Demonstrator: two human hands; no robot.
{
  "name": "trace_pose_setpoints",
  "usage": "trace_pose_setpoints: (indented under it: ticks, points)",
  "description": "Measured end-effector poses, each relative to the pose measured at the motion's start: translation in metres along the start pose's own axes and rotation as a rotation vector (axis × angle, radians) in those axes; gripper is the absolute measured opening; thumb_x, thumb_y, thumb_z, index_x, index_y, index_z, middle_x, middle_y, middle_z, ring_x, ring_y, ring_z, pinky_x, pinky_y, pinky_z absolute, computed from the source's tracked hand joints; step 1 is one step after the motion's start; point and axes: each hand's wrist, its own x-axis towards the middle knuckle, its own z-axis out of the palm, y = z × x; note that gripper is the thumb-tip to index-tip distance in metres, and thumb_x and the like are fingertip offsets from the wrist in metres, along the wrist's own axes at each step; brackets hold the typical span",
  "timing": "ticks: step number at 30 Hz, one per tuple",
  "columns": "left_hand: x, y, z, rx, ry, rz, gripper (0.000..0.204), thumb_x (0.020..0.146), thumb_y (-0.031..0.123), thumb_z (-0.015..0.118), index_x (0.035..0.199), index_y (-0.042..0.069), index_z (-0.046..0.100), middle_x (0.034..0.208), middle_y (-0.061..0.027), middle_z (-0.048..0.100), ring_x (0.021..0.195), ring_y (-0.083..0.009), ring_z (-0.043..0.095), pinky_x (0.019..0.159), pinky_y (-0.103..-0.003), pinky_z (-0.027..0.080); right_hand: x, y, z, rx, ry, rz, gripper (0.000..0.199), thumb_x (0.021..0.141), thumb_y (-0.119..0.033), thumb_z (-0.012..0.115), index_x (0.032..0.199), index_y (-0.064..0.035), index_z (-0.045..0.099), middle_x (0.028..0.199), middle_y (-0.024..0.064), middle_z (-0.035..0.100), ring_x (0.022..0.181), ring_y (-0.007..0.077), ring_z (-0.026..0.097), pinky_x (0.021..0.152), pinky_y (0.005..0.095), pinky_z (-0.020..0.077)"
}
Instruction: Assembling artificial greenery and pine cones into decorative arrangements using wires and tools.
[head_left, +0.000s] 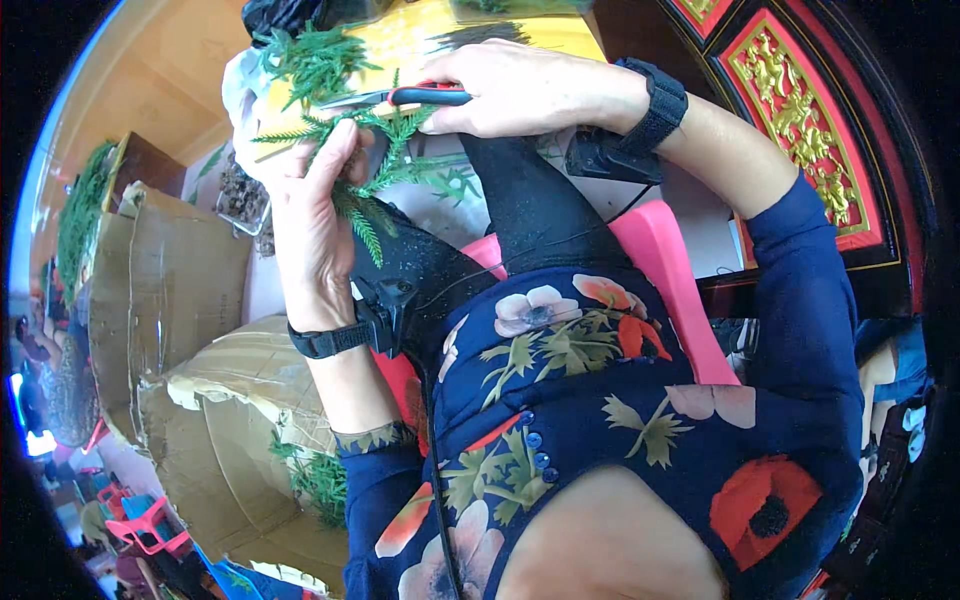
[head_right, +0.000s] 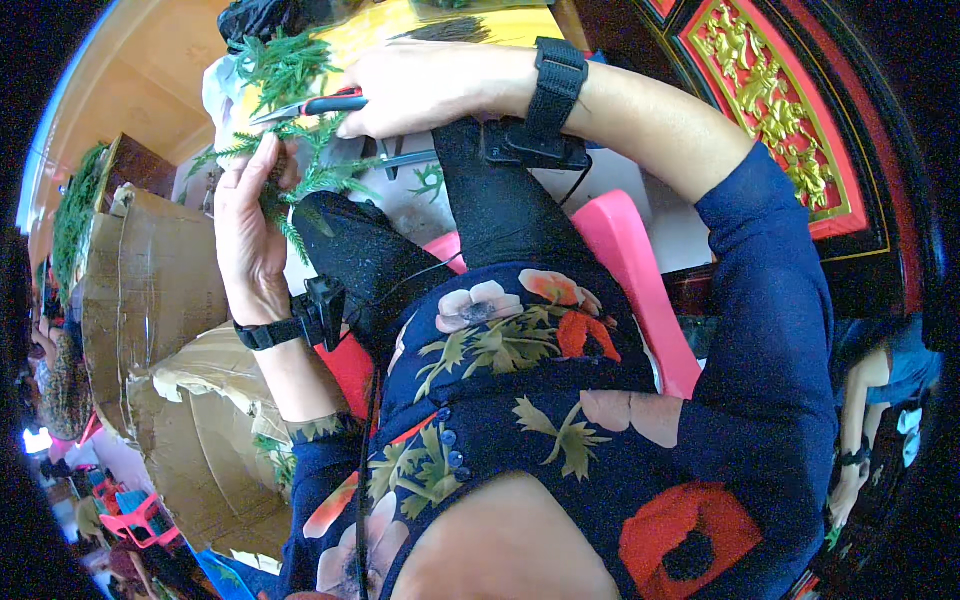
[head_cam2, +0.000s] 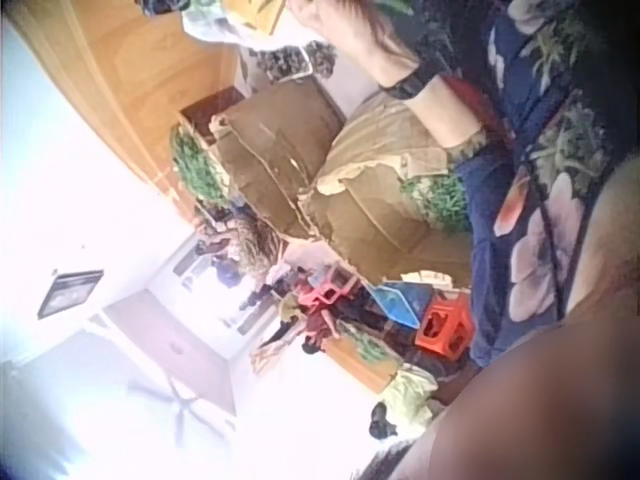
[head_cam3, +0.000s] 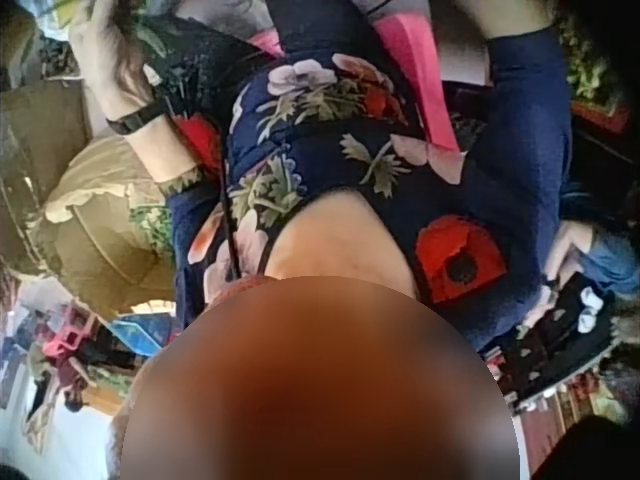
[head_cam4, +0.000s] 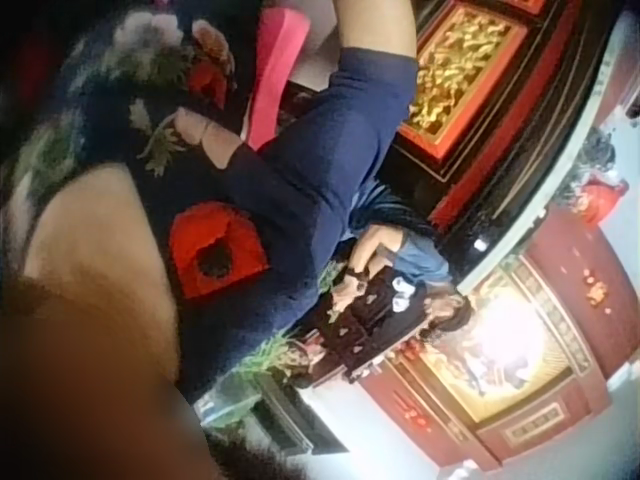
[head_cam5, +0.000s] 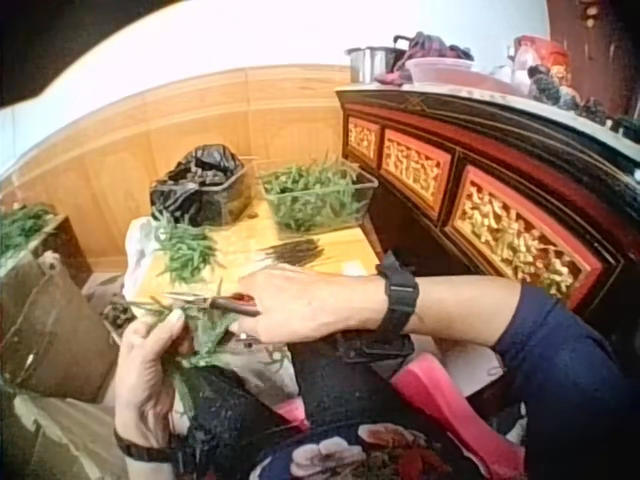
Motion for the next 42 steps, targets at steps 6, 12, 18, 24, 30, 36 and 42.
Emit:
trace_pose_setpoints:
  ticks: [6,12,18,24,30,36,42]
  points:
    - [0.002,0.002,-0.001,-0.049,-0.110,-0.066,0.013,0.083,0.014,0.062,0.084,0.000,0.060,0.073,-0.0033,0.059,0.060,-0.0084,0.046,0.056,-0.021,0.034,0.000,-0.003,-0.003,0.086,-0.068,0.044,0.039,0.082,-0.032,0.056,0.114,-0.0093,0.055,0.102,0.0170,0.060,0.093,0.0346,0.057,0.081,0.0397,0.0447]
    - [0.005,0.005,-0.005,-0.219,-0.181,-0.080,0.017,0.084,0.014,0.061,0.090,-0.002,0.057,0.075,-0.0053,0.059,0.060,-0.0101,0.047,0.055,-0.021,0.036,0.000,0.005,0.000,0.003,0.021,-0.074,0.036,0.082,-0.028,0.057,0.111,-0.0081,0.057,0.100,0.0169,0.060,0.093,0.0342,0.057,0.081,0.0391,0.0445]
    - [0.002,0.005,-0.001,-0.354,-0.156,-0.115,0.024,0.085,0.014,0.059,0.100,-0.002,0.051,0.081,-0.0091,0.058,0.061,-0.0120,0.048,0.057,-0.022,0.039,-0.002,0.006,0.001,0.016,0.062,-0.083,0.033,0.080,-0.023,0.059,0.108,-0.0067,0.058,0.097,0.0176,0.061,0.092,0.0338,0.058,0.080,0.0381,0.0453]
    - [0.007,-0.004,-0.006,-0.369,-0.201,-0.098,0.022,0.084,0.012,0.059,0.099,-0.002,0.052,0.083,-0.0109,0.058,0.063,-0.0128,0.049,0.059,-0.022,0.040,-0.006,-0.003,-0.006,-0.060,0.086,0.007,0.031,0.077,-0.021,0.060,0.104,-0.0059,0.060,0.090,0.0197,0.062,0.087,0.0353,0.059,0.077,0.0388,0.0468]
    - [0.009,-0.016,-0.025,-0.153,-0.228,-0.122,0.022,0.083,0.010,0.061,0.098,-0.003,0.053,0.084,-0.0096,0.058,0.065,-0.0118,0.048,0.060,-0.022,0.040,-0.004,0.005,0.008,0.029,0.109,0.030,0.028,0.074,-0.022,0.061,0.096,-0.0039,0.062,0.083,0.0219,0.062,0.082,0.0373,0.059,0.072,0.0417,0.0470]
    - [0.015,-0.021,-0.012,0.123,-0.144,-0.077,0.029,0.082,0.011,0.062,0.106,-0.004,0.053,0.087,-0.0093,0.059,0.071,-0.0102,0.052,0.063,-0.021,0.042,0.002,0.022,0.009,-0.002,0.039,0.115,0.028,0.073,-0.023,0.061,0.091,-0.0019,0.061,0.079,0.0217,0.061,0.079,0.0378,0.059,0.068,0.0425,0.0462]
    - [0.022,-0.020,-0.022,0.087,0.113,-0.083,0.039,0.082,0.014,0.064,0.116,-0.002,0.051,0.096,-0.0072,0.060,0.079,-0.0103,0.058,0.068,-0.020,0.044,0.030,0.072,-0.021,0.024,0.176,0.209,0.027,0.073,-0.028,0.062,0.083,-0.0029,0.061,0.068,0.0181,0.059,0.064,0.0286,0.058,0.060,0.0379,0.0442]
